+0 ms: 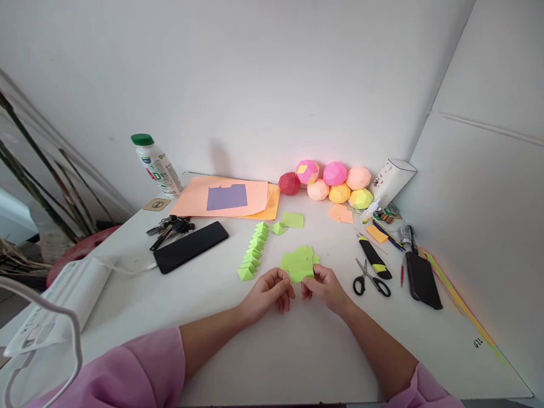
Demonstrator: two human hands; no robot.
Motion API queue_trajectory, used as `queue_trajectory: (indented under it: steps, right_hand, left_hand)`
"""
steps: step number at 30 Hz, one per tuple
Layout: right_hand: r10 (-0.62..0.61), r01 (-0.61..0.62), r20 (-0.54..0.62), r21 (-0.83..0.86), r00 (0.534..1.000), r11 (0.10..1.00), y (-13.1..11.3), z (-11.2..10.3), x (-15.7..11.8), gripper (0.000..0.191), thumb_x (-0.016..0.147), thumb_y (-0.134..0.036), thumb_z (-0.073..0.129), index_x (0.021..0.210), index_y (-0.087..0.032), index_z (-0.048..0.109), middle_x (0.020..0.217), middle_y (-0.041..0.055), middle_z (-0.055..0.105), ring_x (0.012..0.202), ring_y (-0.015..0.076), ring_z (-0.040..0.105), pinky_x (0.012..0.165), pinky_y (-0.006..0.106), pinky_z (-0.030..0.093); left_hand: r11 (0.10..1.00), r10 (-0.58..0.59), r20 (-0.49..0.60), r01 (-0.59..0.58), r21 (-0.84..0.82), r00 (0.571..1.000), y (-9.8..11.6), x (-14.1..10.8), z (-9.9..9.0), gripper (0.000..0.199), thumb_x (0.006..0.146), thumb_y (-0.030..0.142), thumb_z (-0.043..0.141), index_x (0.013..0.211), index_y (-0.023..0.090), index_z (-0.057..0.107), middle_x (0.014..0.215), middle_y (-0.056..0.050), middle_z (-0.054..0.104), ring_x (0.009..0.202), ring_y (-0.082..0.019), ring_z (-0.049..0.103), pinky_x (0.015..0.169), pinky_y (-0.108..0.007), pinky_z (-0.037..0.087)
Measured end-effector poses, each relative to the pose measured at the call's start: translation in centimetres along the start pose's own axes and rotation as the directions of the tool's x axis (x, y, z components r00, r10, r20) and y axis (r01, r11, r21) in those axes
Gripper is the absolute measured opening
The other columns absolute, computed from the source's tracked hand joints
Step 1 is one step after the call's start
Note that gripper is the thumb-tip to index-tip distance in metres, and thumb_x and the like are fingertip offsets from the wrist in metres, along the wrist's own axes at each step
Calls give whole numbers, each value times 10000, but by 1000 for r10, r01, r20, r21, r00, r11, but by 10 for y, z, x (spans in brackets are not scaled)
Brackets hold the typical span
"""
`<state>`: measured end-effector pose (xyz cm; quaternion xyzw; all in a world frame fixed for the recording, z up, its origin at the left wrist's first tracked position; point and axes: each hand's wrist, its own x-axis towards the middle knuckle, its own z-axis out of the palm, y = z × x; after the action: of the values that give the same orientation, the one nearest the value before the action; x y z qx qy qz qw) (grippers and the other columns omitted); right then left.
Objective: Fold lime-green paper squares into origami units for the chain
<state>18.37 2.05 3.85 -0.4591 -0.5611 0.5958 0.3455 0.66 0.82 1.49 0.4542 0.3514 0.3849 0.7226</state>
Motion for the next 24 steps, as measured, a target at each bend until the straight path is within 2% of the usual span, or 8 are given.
queue_trajectory:
  steps: [3,6,8,12,17,20,24]
  right_hand:
    - [4,-3,38,-29,999,1000,2,3,-1,89,753,-227,557,708,-154,534,593,-15,592,526,109,559,503,220,432]
    - [7,-2,83,-69,997,998,3,6,-2,148,769,-296,580,778,-149,569,663,-4,598,571,115,572,514,221,444]
    - [-10,17,77,-83,997,996,3,6,-2,196,800,-345,555,800,-150,574,629,-12,582,558,112,565,504,217,439]
    - [-22,23,14,-79,1000,997,2,3,-1,294,844,-395,489,681,-154,528,491,-38,514,452,96,518,438,207,397]
    - [37,-37,12,44,999,998,1,1,2,249,793,-360,556,664,-151,517,501,-42,500,471,128,576,401,207,385]
    - [62,-63,15,121,998,991,-1,2,3,201,758,-322,585,678,-140,554,563,-24,533,513,137,597,422,217,406]
    - [96,-101,39,167,995,981,-3,2,3,193,732,-313,612,684,-127,594,578,-6,560,542,142,602,446,227,427]
  left_hand:
    - [999,40,9,-40,-14,999,1,1,1,300,802,460,526,822,178,424,742,-15,639,466,-102,574,405,-217,425]
    - [999,38,-5,-38,-11,999,-2,3,0,319,805,476,514,752,177,416,638,19,604,401,-86,533,379,-208,405]
    - [1000,30,-22,-30,-2,999,-4,4,-1,329,788,482,534,736,176,425,596,36,585,372,-81,516,365,-205,395]
    - [1000,10,-54,-8,28,998,-9,5,-3,341,753,492,570,732,165,477,573,38,576,367,-80,514,353,-196,382]
    - [999,21,-78,-18,36,997,-8,5,-3,325,741,480,587,751,171,488,437,61,531,353,-93,497,369,-202,398]
    - [1000,24,-83,-23,15,996,-5,5,-2,328,727,466,608,826,170,505,432,54,554,376,-97,502,401,-211,424]
    - [1000,26,-101,-26,-6,995,-3,5,-2,310,721,448,622,794,172,501,443,45,564,400,-95,506,423,-213,428]
